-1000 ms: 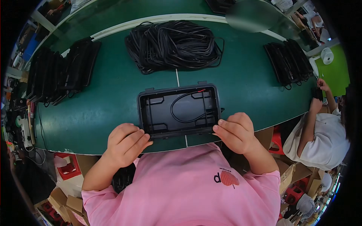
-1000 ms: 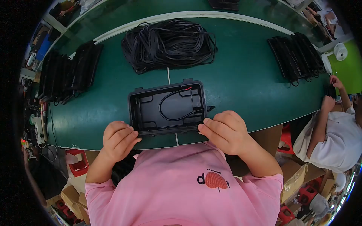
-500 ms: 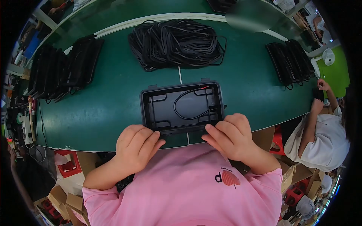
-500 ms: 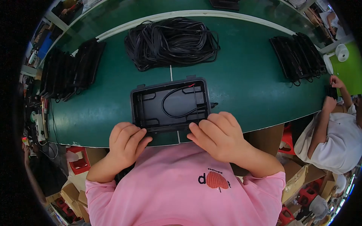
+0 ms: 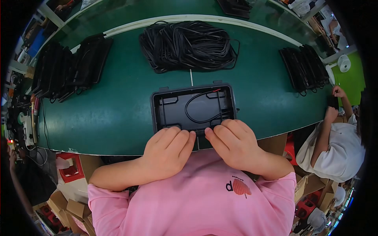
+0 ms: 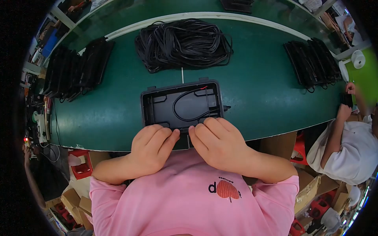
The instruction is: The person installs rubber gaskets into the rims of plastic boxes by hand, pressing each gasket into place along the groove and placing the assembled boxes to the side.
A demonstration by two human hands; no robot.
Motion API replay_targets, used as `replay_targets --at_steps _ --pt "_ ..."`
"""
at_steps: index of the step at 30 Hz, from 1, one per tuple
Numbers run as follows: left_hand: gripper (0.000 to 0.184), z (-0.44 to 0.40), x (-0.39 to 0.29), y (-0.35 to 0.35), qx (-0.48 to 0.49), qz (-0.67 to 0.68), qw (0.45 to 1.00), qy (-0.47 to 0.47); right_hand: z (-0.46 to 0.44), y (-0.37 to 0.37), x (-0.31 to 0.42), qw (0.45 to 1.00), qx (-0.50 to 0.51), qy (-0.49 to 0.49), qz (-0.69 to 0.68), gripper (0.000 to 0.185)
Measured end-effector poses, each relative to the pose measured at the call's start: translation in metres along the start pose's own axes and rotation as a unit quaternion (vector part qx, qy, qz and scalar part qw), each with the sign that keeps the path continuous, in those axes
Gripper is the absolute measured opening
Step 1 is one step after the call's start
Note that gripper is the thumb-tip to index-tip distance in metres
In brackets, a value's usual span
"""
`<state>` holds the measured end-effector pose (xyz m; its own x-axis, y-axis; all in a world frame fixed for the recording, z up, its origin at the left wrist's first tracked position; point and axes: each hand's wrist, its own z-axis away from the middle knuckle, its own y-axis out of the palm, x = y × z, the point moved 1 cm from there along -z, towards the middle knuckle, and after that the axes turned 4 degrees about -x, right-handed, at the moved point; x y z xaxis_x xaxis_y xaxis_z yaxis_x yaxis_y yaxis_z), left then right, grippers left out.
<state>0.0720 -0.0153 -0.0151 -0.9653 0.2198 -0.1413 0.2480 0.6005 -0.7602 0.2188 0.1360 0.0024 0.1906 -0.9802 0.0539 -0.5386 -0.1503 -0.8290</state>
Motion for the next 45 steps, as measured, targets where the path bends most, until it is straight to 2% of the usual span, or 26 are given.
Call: replay_targets --at_steps 7,15,17,19,20,22,23,26,32,33,36,37,39,40,42,45 --pt "0.033 0.002 0.001 0.008 -0.012 -0.032 0.999 0.023 -0.002 0.009 0.008 1.000 -0.004 -0.010 -0.002 0.035" --pt "0.031 0.010 0.000 0.012 -0.065 -0.045 0.997 0.010 0.004 0.014 0.013 0.999 -0.015 -0.013 0.025 0.034" --pt "0.038 0.005 0.005 0.001 0.029 0.060 0.998 -0.021 0.004 0.010 0.008 0.999 -0.009 -0.015 0.033 0.035" --pt "0.054 -0.021 0.021 -0.013 0.047 0.079 0.993 -0.078 -0.003 -0.001 -0.003 0.990 -0.001 0.055 -0.130 0.035" --pt "0.071 -0.027 0.027 -0.016 0.096 0.046 0.990 -0.098 -0.007 -0.008 -0.013 0.994 0.010 0.057 -0.098 0.048" --pt "0.075 -0.035 0.033 -0.009 0.117 0.007 0.988 -0.096 -0.028 -0.008 -0.024 0.993 -0.001 0.098 -0.067 0.057" --pt "0.079 -0.041 0.038 -0.002 0.140 -0.032 0.984 -0.101 -0.033 -0.003 -0.028 0.991 0.031 0.120 -0.048 0.066" --pt "0.080 -0.031 0.046 0.022 0.186 -0.007 0.976 -0.115 -0.033 0.024 -0.034 0.988 0.039 0.138 -0.054 0.073" --pt "0.077 -0.034 0.044 0.022 0.171 0.011 0.979 -0.111 -0.030 0.030 -0.035 0.988 0.078 0.135 -0.020 0.073" --pt "0.077 -0.034 0.045 0.019 0.170 0.030 0.977 -0.123 -0.033 0.030 -0.034 0.991 0.082 0.099 -0.034 0.073" --pt "0.098 -0.032 0.048 0.002 0.183 0.147 0.964 -0.123 -0.031 0.026 -0.035 0.986 0.112 0.120 -0.022 0.072" --pt "0.108 -0.031 0.044 -0.002 0.214 0.139 0.960 -0.114 -0.032 0.026 -0.031 0.987 0.112 0.112 -0.024 0.071" --pt "0.108 -0.023 0.035 0.001 0.228 0.084 0.964 -0.112 -0.033 0.023 -0.025 0.986 0.128 0.107 -0.031 0.070" --pt "0.107 -0.017 0.032 0.000 0.197 0.079 0.969 -0.123 -0.030 0.022 -0.024 0.985 0.134 0.100 -0.042 0.070" --pt "0.106 -0.011 0.030 -0.013 0.195 0.070 0.967 -0.150 -0.026 0.017 -0.028 0.983 0.083 0.102 -0.131 0.071" --pt "0.107 -0.001 0.038 -0.045 0.155 0.039 0.965 -0.207 -0.009 -0.010 -0.033 0.989 0.034 0.127 -0.069 0.070"
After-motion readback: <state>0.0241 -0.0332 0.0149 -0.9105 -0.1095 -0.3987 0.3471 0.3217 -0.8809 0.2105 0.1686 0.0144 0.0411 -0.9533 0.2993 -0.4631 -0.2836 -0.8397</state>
